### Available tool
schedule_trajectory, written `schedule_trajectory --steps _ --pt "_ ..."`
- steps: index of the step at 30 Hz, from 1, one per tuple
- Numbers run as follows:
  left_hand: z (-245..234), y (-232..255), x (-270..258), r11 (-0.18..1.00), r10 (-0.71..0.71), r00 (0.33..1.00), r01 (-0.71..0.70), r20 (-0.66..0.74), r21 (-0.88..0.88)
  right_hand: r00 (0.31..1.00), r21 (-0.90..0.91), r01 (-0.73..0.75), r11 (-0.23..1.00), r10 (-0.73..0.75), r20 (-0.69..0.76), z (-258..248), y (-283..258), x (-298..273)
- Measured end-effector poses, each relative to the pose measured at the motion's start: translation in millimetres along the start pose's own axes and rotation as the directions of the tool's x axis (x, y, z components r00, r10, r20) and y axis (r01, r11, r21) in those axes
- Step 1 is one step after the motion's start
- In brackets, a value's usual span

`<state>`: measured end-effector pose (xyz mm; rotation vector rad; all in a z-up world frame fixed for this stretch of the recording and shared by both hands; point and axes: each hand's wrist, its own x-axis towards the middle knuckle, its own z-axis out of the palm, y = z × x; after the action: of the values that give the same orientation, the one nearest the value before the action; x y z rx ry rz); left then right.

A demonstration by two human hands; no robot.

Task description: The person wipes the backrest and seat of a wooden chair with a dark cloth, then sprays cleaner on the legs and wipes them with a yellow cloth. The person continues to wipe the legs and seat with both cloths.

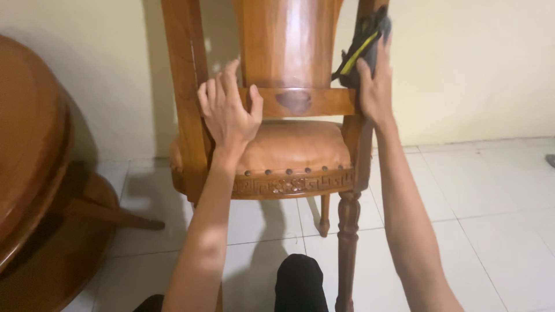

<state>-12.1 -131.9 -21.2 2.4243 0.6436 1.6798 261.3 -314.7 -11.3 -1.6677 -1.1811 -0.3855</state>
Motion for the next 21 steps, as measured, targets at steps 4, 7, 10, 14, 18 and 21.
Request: schedule_trajectory --steps 4,7,10,14,18,21 --pt "2 -4 -1 0.998 -0.039 0.998 0.041 0.05 -0.043 0.991 -0.055 -0.132 0.99 0.131 -0.023 -7 -30 -56" --pt "0 -5 -3 0.997 0.052 0.998 -0.054 -0.035 -0.059 0.959 -0.043 -0.284 0.958 0.283 -0.023 -9 -63 -114" --pt "-4 -3 -1 0.99 0.062 0.998 -0.065 -0.024 -0.128 0.953 -0.025 -0.302 0.953 0.302 0.007 -15 -88 -170" --pt "-26 -2 0 0.977 0.101 0.983 -0.069 0.153 -0.199 0.938 -0.132 -0.346 0.929 0.345 -0.033 -18 -102 -235" --pt "-70 -3 -35 0.982 0.146 0.953 -0.107 0.265 -0.157 0.941 -0.141 -0.337 0.931 0.333 -0.056 -13 -105 -259" --pt "-105 0 -90 0.999 0.029 0.963 -0.015 0.269 -0.052 0.942 -0.093 -0.334 0.938 0.329 -0.065 -9 -98 -238"
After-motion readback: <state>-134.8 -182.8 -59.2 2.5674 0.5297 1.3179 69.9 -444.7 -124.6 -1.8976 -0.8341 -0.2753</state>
